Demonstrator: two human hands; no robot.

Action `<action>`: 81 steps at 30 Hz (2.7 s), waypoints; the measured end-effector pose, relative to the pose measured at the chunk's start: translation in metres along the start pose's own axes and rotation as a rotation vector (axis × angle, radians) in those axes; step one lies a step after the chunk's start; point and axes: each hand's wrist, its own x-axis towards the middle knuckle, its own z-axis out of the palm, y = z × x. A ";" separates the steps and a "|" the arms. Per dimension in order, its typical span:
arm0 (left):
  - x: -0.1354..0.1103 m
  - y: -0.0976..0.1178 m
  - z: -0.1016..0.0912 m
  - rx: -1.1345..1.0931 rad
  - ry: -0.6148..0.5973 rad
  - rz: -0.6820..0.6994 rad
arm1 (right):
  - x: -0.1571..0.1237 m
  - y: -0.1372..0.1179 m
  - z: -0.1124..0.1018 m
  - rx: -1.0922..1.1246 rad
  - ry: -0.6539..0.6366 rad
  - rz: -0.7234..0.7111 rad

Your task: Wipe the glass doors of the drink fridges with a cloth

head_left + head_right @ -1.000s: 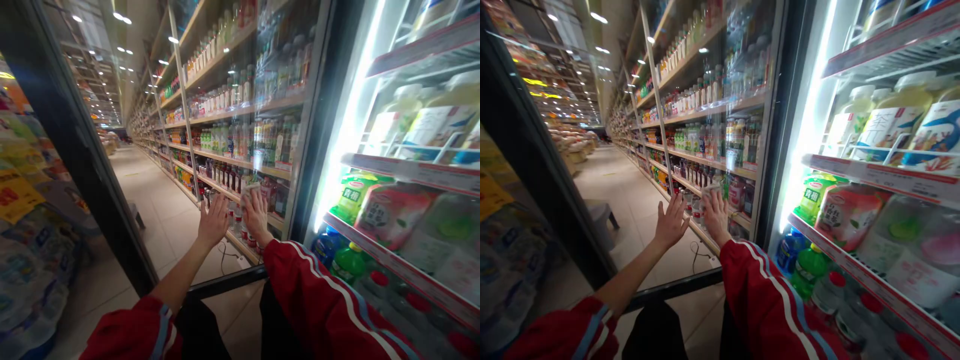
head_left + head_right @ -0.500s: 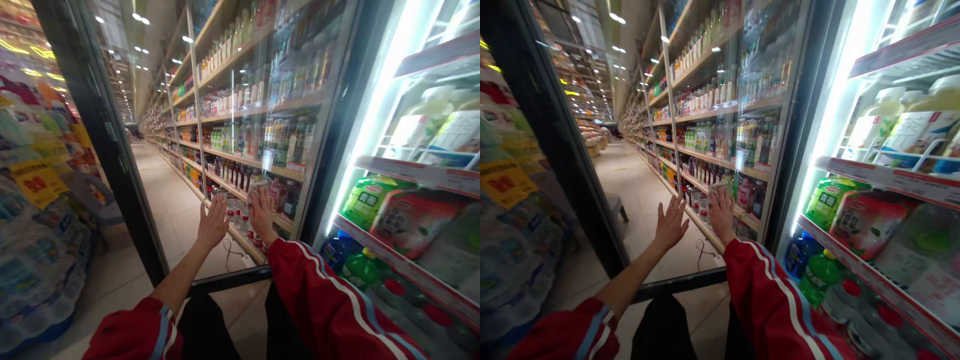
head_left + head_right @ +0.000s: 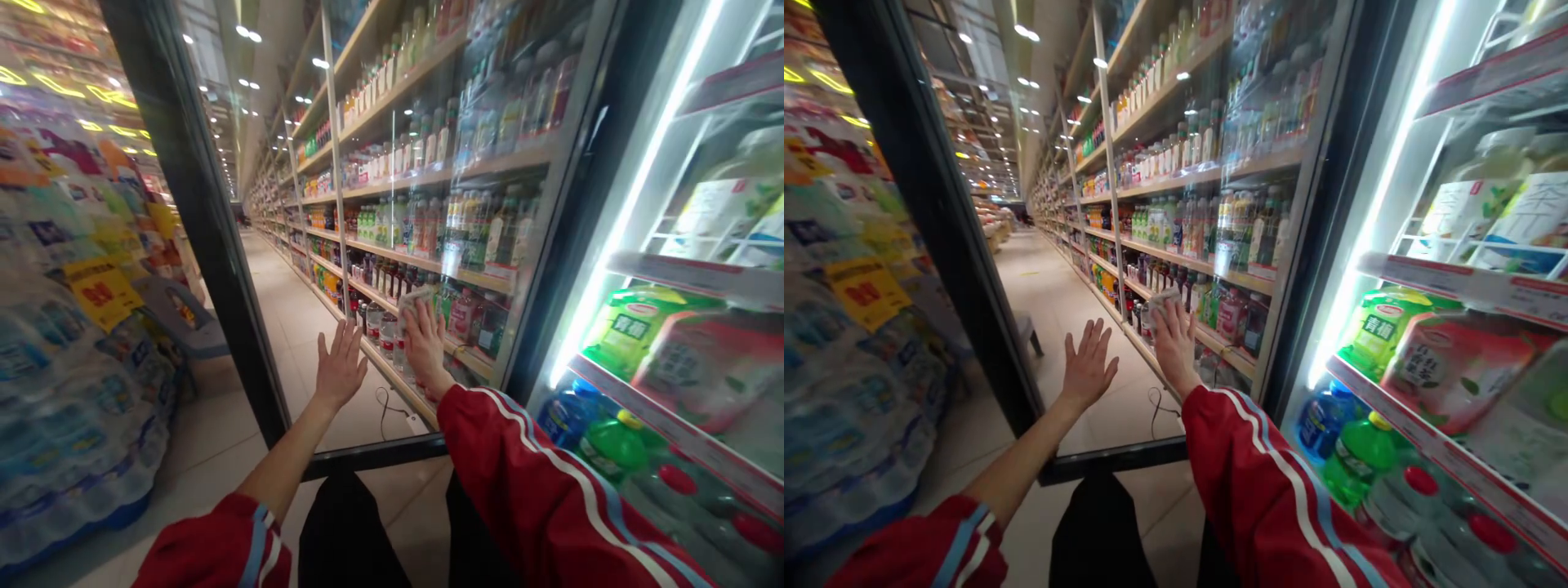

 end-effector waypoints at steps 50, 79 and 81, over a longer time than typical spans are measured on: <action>0.024 -0.004 0.006 -0.105 0.283 -0.017 | 0.038 -0.025 -0.007 0.118 -0.094 -0.351; 0.000 -0.017 -0.007 0.024 0.265 -0.148 | 0.108 -0.008 -0.015 0.009 0.149 -0.224; -0.008 -0.024 -0.009 0.067 0.224 -0.139 | 0.107 -0.007 -0.012 0.066 0.176 -0.224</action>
